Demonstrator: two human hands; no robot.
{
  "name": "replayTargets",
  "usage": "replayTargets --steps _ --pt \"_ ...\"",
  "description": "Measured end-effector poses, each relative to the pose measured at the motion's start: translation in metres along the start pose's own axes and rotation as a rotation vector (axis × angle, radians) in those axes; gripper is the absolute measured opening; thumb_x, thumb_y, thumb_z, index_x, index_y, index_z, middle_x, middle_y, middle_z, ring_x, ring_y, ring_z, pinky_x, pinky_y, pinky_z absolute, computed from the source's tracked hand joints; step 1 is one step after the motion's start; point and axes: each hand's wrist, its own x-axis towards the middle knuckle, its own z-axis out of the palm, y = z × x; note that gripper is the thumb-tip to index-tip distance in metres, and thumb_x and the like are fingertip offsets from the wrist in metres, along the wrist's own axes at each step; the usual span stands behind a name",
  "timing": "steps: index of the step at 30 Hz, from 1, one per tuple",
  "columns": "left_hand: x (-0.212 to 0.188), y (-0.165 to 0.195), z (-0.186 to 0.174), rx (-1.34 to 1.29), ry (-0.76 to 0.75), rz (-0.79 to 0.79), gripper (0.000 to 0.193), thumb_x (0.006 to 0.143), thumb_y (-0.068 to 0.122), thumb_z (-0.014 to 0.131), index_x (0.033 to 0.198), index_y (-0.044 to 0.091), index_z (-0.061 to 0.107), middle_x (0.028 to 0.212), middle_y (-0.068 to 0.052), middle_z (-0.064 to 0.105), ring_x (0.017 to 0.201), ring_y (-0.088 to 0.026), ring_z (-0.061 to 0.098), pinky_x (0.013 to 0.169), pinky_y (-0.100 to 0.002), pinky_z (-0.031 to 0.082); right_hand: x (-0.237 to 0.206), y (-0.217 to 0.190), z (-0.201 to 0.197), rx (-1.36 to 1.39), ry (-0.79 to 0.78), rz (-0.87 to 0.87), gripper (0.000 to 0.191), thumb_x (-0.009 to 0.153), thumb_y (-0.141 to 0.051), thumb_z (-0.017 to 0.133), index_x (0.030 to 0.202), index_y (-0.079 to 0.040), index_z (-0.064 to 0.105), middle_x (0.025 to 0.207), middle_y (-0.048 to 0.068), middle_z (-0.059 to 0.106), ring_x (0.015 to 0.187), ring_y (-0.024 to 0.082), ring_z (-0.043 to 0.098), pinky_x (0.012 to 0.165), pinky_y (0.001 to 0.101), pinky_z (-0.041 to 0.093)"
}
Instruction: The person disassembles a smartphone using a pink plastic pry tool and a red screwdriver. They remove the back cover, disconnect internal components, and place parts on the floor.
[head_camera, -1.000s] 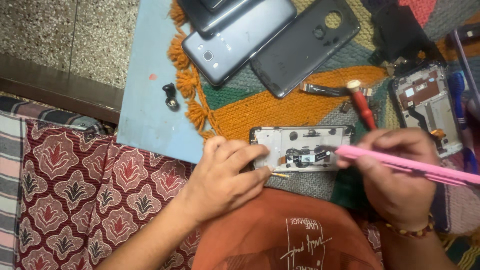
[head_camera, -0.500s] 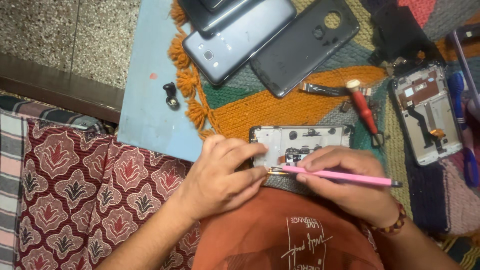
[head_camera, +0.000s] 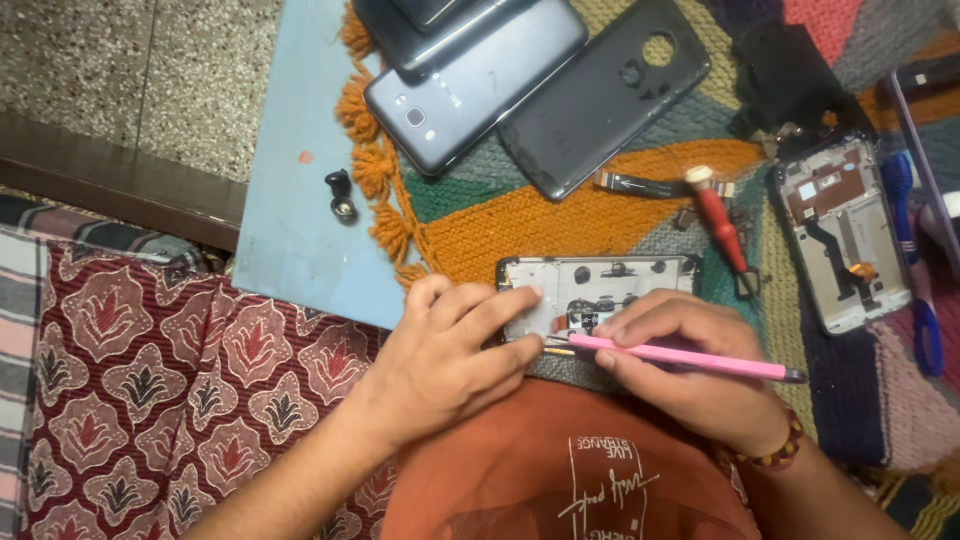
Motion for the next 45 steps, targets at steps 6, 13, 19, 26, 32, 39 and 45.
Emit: replayTargets --steps 6,13,19,26,32,39,45 --pt "0.001 0.001 0.0 -0.013 0.011 -0.02 0.025 0.089 0.023 0.077 0.112 0.015 0.072 0.139 -0.007 0.059 0.118 -0.023 0.056 0.098 -0.047 0.039 -0.008 0.011 0.001 0.151 0.129 -0.018 0.017 0.089 0.004 0.075 0.097 -0.003 0.062 0.103 0.012 0.072 0.095 0.019 0.073 0.081 0.0277 0.063" --pt "0.005 0.003 -0.004 -0.065 0.011 -0.043 0.025 0.088 0.019 0.077 0.112 0.014 0.071 0.136 -0.007 0.061 0.118 -0.025 0.057 0.097 -0.046 0.039 -0.017 0.02 -0.018 0.585 0.26 -0.251 0.014 0.103 0.008 0.063 0.113 -0.001 0.059 0.107 0.017 0.069 0.1 0.027 0.076 0.091 0.0375 0.068" --pt "0.008 0.004 -0.01 -0.07 0.007 -0.061 0.043 0.091 0.017 0.077 0.132 0.011 0.065 0.137 -0.007 0.059 0.119 -0.025 0.059 0.098 -0.044 0.041 -0.028 0.022 -0.038 0.39 0.471 -0.208 0.013 0.101 -0.001 0.059 0.113 -0.003 0.055 0.115 0.014 0.063 0.1 0.024 0.075 0.089 0.0375 0.067" --pt "0.016 0.003 -0.016 -0.084 -0.063 -0.137 0.064 0.084 0.024 0.078 0.142 0.006 0.055 0.15 -0.018 0.05 0.126 -0.034 0.054 0.104 -0.05 0.039 -0.039 0.03 -0.037 0.163 0.486 -0.22 0.014 0.103 -0.005 0.059 0.114 0.0 0.053 0.116 0.013 0.059 0.098 0.024 0.074 0.091 0.0378 0.067" --pt "0.019 0.002 -0.018 -0.003 -0.101 -0.125 0.056 0.086 0.03 0.077 0.138 0.017 0.06 0.153 -0.019 0.047 0.13 -0.036 0.05 0.105 -0.051 0.037 -0.044 0.038 -0.036 0.15 0.468 -0.247 0.012 0.106 -0.007 0.059 0.115 -0.001 0.054 0.114 0.011 0.057 0.098 0.022 0.073 0.095 0.0377 0.067" --pt "0.02 0.001 -0.019 0.009 -0.141 -0.111 0.054 0.088 0.036 0.073 0.137 0.016 0.062 0.149 -0.015 0.054 0.13 -0.032 0.053 0.106 -0.048 0.038 -0.044 0.041 -0.042 0.2 0.408 -0.296 0.017 0.113 -0.013 0.056 0.126 -0.001 0.056 0.112 0.018 0.069 0.103 0.025 0.077 0.093 0.0399 0.068" --pt "0.025 -0.002 -0.03 -0.056 -0.16 -0.094 0.064 0.087 0.041 0.069 0.139 0.005 0.059 0.145 -0.017 0.055 0.128 -0.035 0.052 0.106 -0.049 0.038 -0.04 0.035 -0.041 0.301 0.198 -0.374 0.033 0.099 -0.023 0.064 0.126 -0.006 0.059 0.102 0.014 0.078 0.117 0.027 0.072 0.113 0.0433 0.054"
